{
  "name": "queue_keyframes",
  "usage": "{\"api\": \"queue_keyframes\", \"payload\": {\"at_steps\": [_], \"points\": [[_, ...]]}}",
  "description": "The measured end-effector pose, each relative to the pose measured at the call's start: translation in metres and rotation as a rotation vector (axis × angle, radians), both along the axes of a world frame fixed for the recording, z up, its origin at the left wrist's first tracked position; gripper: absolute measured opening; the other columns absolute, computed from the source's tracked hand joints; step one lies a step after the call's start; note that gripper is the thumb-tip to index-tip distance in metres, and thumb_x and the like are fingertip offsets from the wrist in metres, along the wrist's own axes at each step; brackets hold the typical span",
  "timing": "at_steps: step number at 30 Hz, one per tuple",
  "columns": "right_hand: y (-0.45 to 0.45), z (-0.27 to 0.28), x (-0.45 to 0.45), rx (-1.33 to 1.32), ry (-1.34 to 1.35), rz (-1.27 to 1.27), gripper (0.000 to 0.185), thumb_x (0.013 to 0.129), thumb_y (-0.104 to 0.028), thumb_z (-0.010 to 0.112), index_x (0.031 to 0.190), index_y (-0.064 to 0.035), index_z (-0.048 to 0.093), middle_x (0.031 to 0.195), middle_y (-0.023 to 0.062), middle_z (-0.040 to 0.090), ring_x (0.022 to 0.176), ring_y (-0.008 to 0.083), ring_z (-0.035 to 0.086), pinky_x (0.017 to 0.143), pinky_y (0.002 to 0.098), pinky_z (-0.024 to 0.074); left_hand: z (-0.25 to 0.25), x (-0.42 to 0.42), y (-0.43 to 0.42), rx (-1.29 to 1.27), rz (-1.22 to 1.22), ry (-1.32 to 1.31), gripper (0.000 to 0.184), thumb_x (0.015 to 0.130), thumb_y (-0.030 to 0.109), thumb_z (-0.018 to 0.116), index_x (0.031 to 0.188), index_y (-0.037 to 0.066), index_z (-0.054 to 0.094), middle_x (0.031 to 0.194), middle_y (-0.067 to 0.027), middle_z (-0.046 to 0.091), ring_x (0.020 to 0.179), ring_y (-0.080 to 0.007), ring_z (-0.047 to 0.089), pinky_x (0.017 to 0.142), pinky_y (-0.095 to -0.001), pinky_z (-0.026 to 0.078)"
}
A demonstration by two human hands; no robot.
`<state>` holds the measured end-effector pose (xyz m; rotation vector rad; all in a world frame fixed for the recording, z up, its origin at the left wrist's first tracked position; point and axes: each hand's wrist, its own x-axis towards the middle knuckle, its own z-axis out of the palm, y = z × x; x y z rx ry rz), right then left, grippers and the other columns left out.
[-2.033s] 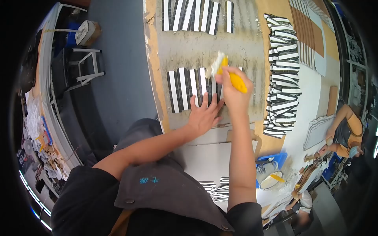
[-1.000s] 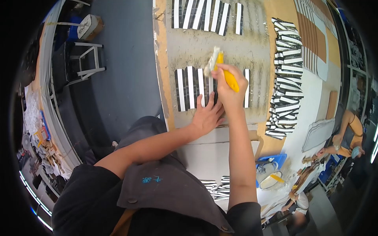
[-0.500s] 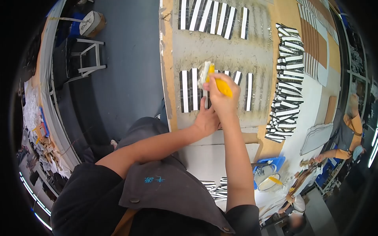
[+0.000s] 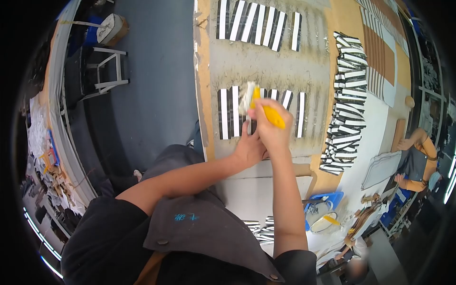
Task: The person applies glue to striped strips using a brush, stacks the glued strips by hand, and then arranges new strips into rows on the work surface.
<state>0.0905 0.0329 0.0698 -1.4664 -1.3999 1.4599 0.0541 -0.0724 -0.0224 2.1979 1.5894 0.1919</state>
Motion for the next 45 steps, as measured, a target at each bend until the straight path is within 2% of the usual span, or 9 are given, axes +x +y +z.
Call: {"api": "queue_keyframes", "payload": {"at_steps": [4, 10, 14, 17, 29, 36, 39, 43, 45], "points": [[0.026, -0.014, -0.011, 0.359, 0.071, -0.111, 0.011, 0.092, -0.003, 0.06, 0.1, 0.003, 0.066, 0.085, 0.015, 0.071, 0.074, 0.019, 0.071, 0.065, 0.0264, 0.0571, 0.004, -0.001, 0.0, 0.029, 0.014, 0.054, 0.065, 0.09, 0.051, 0.052, 0.143, 0.015, 0.04, 0.146, -0.0103, 0.035, 0.136, -0.0345, 0.028, 0.102, -0.0683, 0.024], [0.033, 0.043, 0.075, 0.11, -0.079, -0.431, 0.02, 0.094, -0.008, 0.058, 0.103, 0.0098, 0.061, 0.085, 0.0202, 0.07, 0.072, 0.0234, 0.071, 0.066, 0.0292, 0.0592, 0.008, 0.003, 0.004, 0.08, 0.062, 0.07, 0.069, 0.087, 0.051, 0.057, 0.145, 0.019, 0.039, 0.15, -0.0119, 0.033, 0.135, -0.0344, 0.031, 0.1, -0.0671, 0.025], [0.023, 0.011, 0.09, -0.141, -0.084, -0.247, 0.021, 0.092, -0.012, 0.061, 0.103, 0.0057, 0.064, 0.083, 0.0164, 0.071, 0.07, 0.0209, 0.071, 0.068, 0.0265, 0.0561, 0.011, 0.002, 0.003, 0.055, 0.037, 0.087, 0.068, 0.089, 0.05, 0.056, 0.147, 0.019, 0.038, 0.149, -0.0118, 0.034, 0.134, -0.0348, 0.031, 0.1, -0.0666, 0.025], [0.048, -0.011, 0.067, 0.07, -0.092, -0.402, 0.017, 0.091, -0.012, 0.063, 0.099, 0.0029, 0.066, 0.078, 0.0134, 0.071, 0.069, 0.0187, 0.07, 0.068, 0.0261, 0.055, 0.008, 0.002, 0.003, 0.088, 0.046, 0.092, 0.067, 0.09, 0.05, 0.054, 0.147, 0.018, 0.037, 0.149, -0.0117, 0.034, 0.134, -0.0354, 0.032, 0.1, -0.0671, 0.025], [0.041, 0.023, 0.064, -0.048, -0.208, -0.228, 0.017, 0.091, -0.014, 0.063, 0.095, 0.0023, 0.066, 0.071, 0.0142, 0.07, 0.064, 0.0168, 0.069, 0.061, 0.0241, 0.0512, 0.01, -0.001, 0.005, 0.059, 0.012, 0.104, 0.07, 0.088, 0.051, 0.056, 0.147, 0.017, 0.037, 0.148, -0.0132, 0.034, 0.134, -0.0357, 0.031, 0.098, -0.0671, 0.028], [0.035, -0.008, 0.034, 0.183, 0.034, -0.343, 0.013, 0.093, -0.007, 0.061, 0.096, 0.0047, 0.064, 0.073, 0.0132, 0.069, 0.066, 0.0159, 0.07, 0.06, 0.0244, 0.0536, 0.011, 0.0, 0.005, 0.101, 0.032, 0.103, 0.068, 0.086, 0.05, 0.057, 0.142, 0.015, 0.043, 0.147, -0.0142, 0.034, 0.135, -0.0351, 0.03, 0.097, -0.0683, 0.027], [0.014, 0.009, 0.029, -0.17, 0.067, -0.172, 0.012, 0.094, -0.006, 0.06, 0.098, 0.0039, 0.065, 0.076, 0.0134, 0.071, 0.068, 0.0162, 0.07, 0.064, 0.0244, 0.0535, 0.009, 0.0, 0.006, -0.006, 0.023, 0.042, 0.07, 0.086, 0.049, 0.058, 0.143, 0.013, 0.041, 0.146, -0.0145, 0.034, 0.134, -0.0358, 0.029, 0.099, -0.0679, 0.027], [0.019, 0.001, -0.001, 0.158, -0.001, -0.227, 0.009, 0.091, -0.002, 0.062, 0.097, 0.0026, 0.065, 0.077, 0.0135, 0.07, 0.068, 0.0164, 0.07, 0.064, 0.025, 0.0551, 0.005, -0.003, 0.002, 0.076, 0.028, 0.014, 0.06, 0.088, 0.046, 0.057, 0.137, 0.013, 0.047, 0.146, -0.0136, 0.035, 0.135, -0.0379, 0.03, 0.098, -0.0701, 0.027], [0.008, 0.003, 0.0, 0.035, 0.034, -0.169, 0.008, 0.09, -0.001, 0.062, 0.096, 0.0027, 0.066, 0.076, 0.0135, 0.07, 0.069, 0.0162, 0.07, 0.064, 0.025, 0.0553, 0.006, -0.004, 0.007, 0.01, -0.003, -0.007, 0.058, 0.088, 0.045, 0.057, 0.136, 0.013, 0.049, 0.146, -0.0127, 0.035, 0.136, -0.0378, 0.029, 0.098, -0.07, 0.027]]}}
